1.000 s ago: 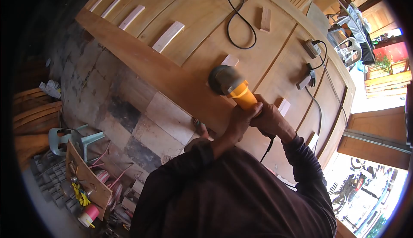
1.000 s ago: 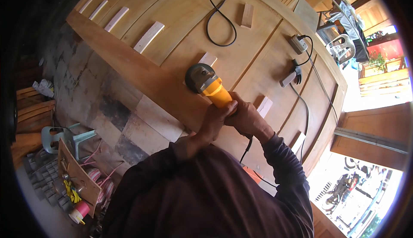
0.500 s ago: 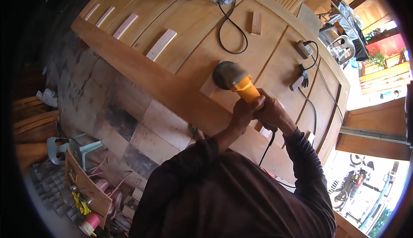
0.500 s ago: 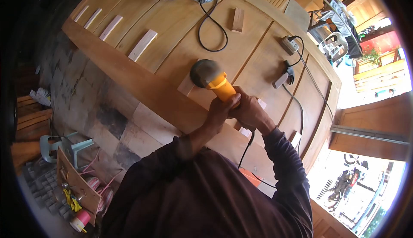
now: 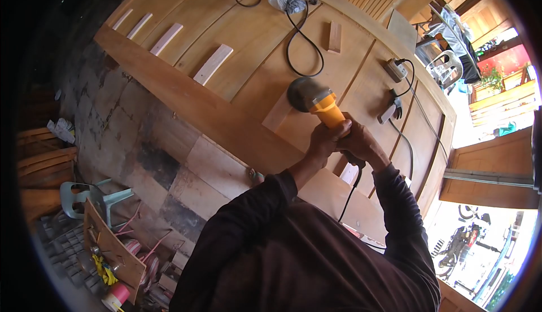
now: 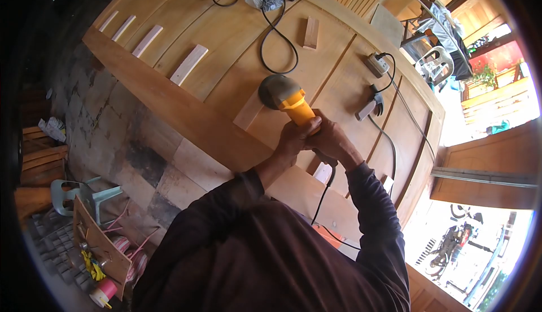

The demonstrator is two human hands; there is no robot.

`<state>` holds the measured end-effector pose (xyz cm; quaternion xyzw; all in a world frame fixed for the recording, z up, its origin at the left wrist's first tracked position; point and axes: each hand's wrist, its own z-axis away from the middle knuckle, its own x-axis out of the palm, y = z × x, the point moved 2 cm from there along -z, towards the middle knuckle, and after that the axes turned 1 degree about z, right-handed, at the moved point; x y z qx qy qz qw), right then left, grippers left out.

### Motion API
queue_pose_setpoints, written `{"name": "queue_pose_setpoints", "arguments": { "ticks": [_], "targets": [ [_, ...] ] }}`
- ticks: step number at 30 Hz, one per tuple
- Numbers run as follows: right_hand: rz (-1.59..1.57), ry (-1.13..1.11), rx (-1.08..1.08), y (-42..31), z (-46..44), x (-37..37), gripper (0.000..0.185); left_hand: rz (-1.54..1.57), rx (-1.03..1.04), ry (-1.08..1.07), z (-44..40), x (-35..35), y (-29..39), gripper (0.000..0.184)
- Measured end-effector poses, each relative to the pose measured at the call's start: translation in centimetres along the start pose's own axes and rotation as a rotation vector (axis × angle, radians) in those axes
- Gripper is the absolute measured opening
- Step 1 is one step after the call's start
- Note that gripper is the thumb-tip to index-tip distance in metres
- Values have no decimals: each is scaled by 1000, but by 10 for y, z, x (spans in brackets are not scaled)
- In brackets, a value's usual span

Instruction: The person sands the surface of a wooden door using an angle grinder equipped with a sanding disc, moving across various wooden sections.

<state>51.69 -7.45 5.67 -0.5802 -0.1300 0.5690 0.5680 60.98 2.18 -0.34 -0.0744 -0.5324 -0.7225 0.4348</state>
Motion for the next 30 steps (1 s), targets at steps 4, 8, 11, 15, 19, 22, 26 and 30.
{"name": "queue_pose_setpoints", "arguments": {
  "ticks": [4,8,11,15,19,22,26,30],
  "targets": [
    [-62,-48,-74,-3,3,10,70,-31,1,62,11,-8,1,51],
    [119,-112,45,-35,18,16,75,31,-7,74,34,-18,-8,52],
    [65,-139,-18,-32,24,26,76,27,-4,164,55,-17,0,53],
    [40,-162,-52,-39,18,26,69,22,-20,176,54,-21,2,53],
    [143,-107,19,-38,9,12,67,47,12,82,30,-15,5,53],
    [31,-94,50,-28,1,6,68,-7,18,65,13,-11,6,52],
    [-58,-53,50,-26,-6,3,70,7,-25,18,1,-11,12,55],
    [-118,-20,46,-16,-11,4,65,-17,-41,8,-2,-7,18,55]
  ]
}}
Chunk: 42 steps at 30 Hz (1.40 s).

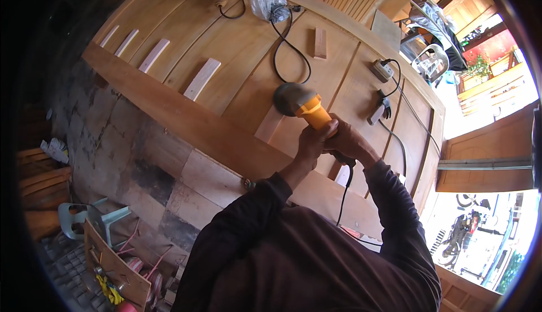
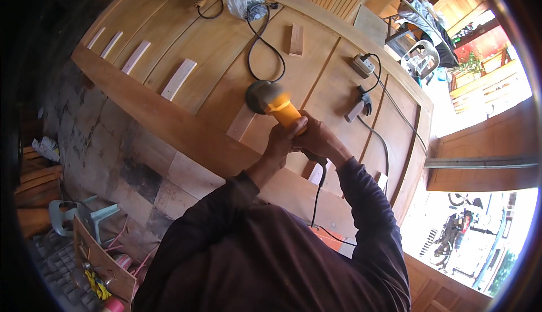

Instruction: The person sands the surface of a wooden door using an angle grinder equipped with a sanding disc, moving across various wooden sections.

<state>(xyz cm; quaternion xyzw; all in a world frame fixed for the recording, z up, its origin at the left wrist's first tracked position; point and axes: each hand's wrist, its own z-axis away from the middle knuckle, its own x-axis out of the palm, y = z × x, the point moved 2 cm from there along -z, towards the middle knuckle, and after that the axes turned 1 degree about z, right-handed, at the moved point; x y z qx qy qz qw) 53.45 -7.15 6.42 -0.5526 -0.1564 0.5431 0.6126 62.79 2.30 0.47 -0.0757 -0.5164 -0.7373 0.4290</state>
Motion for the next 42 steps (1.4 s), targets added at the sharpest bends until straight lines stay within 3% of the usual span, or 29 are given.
{"name": "queue_pose_setpoints", "arguments": {
  "ticks": [5,15,21,25,28,31,33,36,37,42],
  "targets": [
    [55,-30,-19,-3,9,2,68,51,47,30,9,1,-7,59],
    [-82,-14,-49,8,12,18,68,-134,12,80,15,-13,-8,58],
    [107,-44,80,-21,29,23,77,-101,-38,82,33,-17,-6,63],
    [120,6,-170,-2,33,32,75,-88,24,98,37,-22,-22,65],
    [191,-31,82,-8,32,26,70,-142,46,110,31,-23,-22,65],
    [75,20,-1,-5,27,20,63,-275,88,68,17,-23,-17,67],
    [-40,44,-270,52,5,28,57,-363,61,81,9,-23,-14,68],
    [238,57,-135,31,9,26,69,-290,-9,97,-30,-51,-41,66],
    [154,65,-81,23,15,27,68,-183,14,105,-31,-53,-46,66],
    [-63,11,14,9,27,26,66,-341,85,152,-23,-54,-31,64]
  ]
}}
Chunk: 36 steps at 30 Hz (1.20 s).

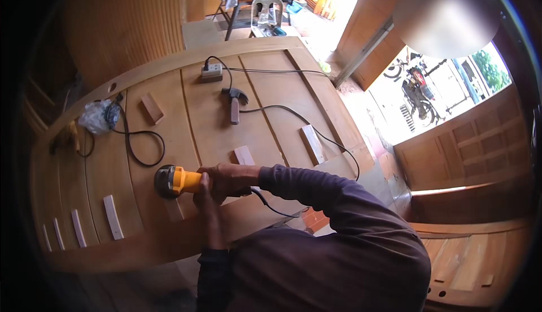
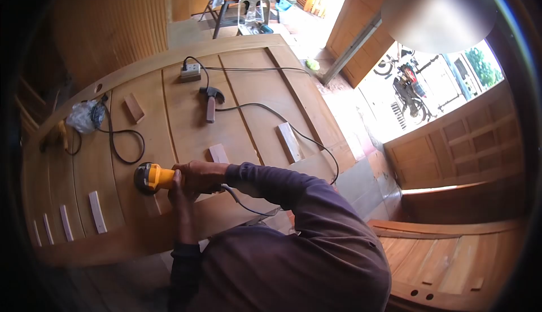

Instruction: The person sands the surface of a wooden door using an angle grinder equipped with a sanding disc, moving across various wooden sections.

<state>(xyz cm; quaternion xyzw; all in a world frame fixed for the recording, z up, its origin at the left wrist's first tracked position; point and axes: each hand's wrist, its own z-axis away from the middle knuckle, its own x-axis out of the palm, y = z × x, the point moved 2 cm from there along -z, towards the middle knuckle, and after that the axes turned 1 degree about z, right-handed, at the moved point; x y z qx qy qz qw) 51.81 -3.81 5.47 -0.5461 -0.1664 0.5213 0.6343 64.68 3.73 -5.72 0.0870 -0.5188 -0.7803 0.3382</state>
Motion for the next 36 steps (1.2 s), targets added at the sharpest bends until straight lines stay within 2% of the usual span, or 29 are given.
{"name": "queue_pose_setpoints", "arguments": {
  "ticks": [2,5,6,7,9,10,14,16,17,18,19,21,23,25,27,29,30,31,32,35,36],
  "targets": [
    [-6,43,-23,0,3,-2,63,-80,-18,-21,6,2,11,64],
    [42,133,-248,31,-12,14,59,37,-97,-57,4,2,9,65],
    [-3,15,-17,-20,20,-1,57,28,-80,-15,8,4,10,66],
    [-35,7,15,-20,23,0,55,-7,-102,-10,8,1,7,66],
    [-96,-14,75,-19,28,6,51,-74,-142,5,6,-6,3,68],
    [-140,-37,87,-24,36,4,51,87,-136,19,16,-2,-2,68],
    [-162,26,31,-12,28,9,47,82,-99,-69,8,-1,-2,68],
    [-150,49,-10,27,9,14,40,25,-142,-88,7,5,14,68],
    [-84,84,-51,59,-7,22,36,-96,-91,-95,0,0,5,67],
    [-18,121,-90,90,-21,31,34,-23,-140,-93,-40,-14,-32,67],
    [-13,136,-147,88,-20,29,38,-59,-83,-72,-24,-12,-28,65],
    [-104,90,-135,48,-2,27,50,-297,-15,-112,33,-1,9,85],
    [-173,51,-76,23,15,26,63,-352,-80,-135,45,-2,12,85],
    [-192,51,-25,16,28,27,78,-160,-42,-161,71,9,33,76],
    [-107,117,12,22,40,29,77,-25,-28,-218,75,12,22,66],
    [-153,178,-27,8,58,28,75,-21,41,-191,86,22,8,70],
    [-90,133,192,-18,69,22,75,-33,37,-198,94,26,7,71],
    [-27,133,166,-16,72,23,76,-48,32,-210,103,28,18,73],
    [33,134,141,-12,77,21,77,-136,-38,-210,113,26,31,64],
    [137,104,105,-7,81,23,79,-131,23,-172,122,24,14,74],
    [131,75,110,-12,82,23,80,-59,13,-186,123,22,9,72]
  ]
}}
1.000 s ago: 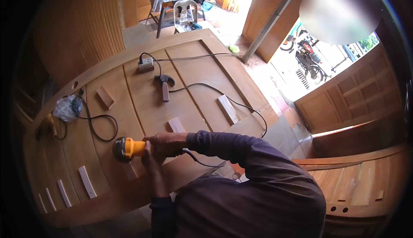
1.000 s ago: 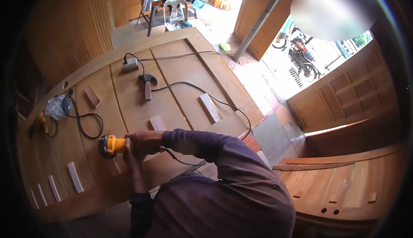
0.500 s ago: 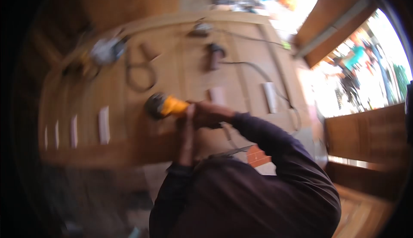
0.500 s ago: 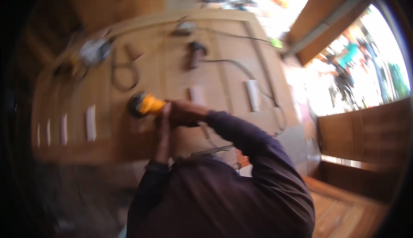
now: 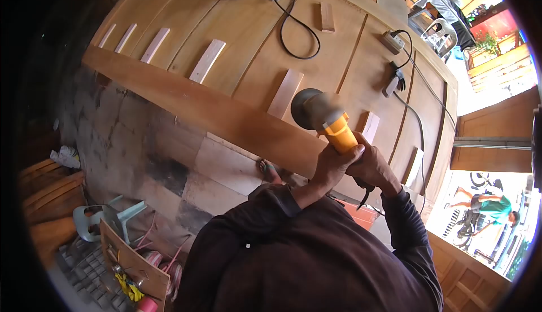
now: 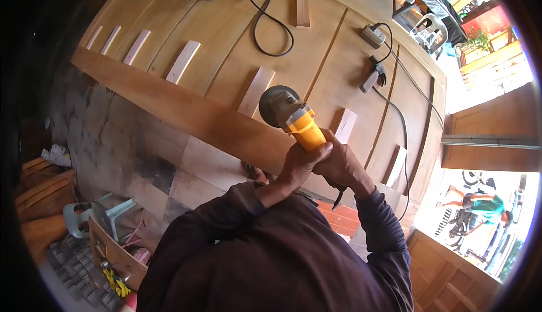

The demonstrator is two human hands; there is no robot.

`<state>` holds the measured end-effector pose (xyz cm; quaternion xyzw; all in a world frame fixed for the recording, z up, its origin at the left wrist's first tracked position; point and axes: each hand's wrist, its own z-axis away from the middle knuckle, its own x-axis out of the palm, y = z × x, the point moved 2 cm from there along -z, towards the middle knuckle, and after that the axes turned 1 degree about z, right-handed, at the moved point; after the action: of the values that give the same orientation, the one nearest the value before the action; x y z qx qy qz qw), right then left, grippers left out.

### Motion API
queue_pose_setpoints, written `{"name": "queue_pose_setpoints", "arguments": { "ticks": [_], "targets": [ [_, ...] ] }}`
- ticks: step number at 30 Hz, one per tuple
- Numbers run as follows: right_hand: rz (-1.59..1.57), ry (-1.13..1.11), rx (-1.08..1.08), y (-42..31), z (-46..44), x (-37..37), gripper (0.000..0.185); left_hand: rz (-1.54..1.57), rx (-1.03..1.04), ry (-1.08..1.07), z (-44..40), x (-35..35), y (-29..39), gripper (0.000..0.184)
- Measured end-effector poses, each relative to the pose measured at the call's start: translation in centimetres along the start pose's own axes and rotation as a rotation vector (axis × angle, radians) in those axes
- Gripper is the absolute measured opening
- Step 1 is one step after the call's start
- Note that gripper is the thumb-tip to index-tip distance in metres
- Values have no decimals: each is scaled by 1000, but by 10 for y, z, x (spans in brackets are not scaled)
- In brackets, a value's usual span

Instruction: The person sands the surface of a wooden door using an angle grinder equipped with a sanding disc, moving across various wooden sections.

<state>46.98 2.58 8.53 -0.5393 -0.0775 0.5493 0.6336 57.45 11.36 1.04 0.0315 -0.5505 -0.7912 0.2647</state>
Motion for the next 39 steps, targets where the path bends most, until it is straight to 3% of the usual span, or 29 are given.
{"name": "queue_pose_setpoints", "arguments": {
  "ticks": [5,6,12,21,30,33,36,39],
  "targets": [
    [10,-121,187,-19,-11,-1,80,179,4,33,-4,-4,-8,63],
    [-18,-85,70,-13,-16,3,79,196,0,30,-7,-6,-8,62],
    [12,-109,-147,-1,-36,5,74,358,-26,64,-2,-12,12,53],
    [73,-133,-108,-8,-46,4,74,566,-33,54,-13,-14,5,47],
    [152,-92,-94,-9,-55,-5,75,455,29,77,-32,-10,2,45],
    [112,-115,-138,-8,-54,-4,75,549,-20,61,-26,-8,4,45],
    [101,-167,-42,-17,-50,-3,75,503,-25,79,-21,-10,4,43],
    [114,-135,-142,-8,-51,-1,73,470,-21,76,-19,-12,4,42]
  ]
}}
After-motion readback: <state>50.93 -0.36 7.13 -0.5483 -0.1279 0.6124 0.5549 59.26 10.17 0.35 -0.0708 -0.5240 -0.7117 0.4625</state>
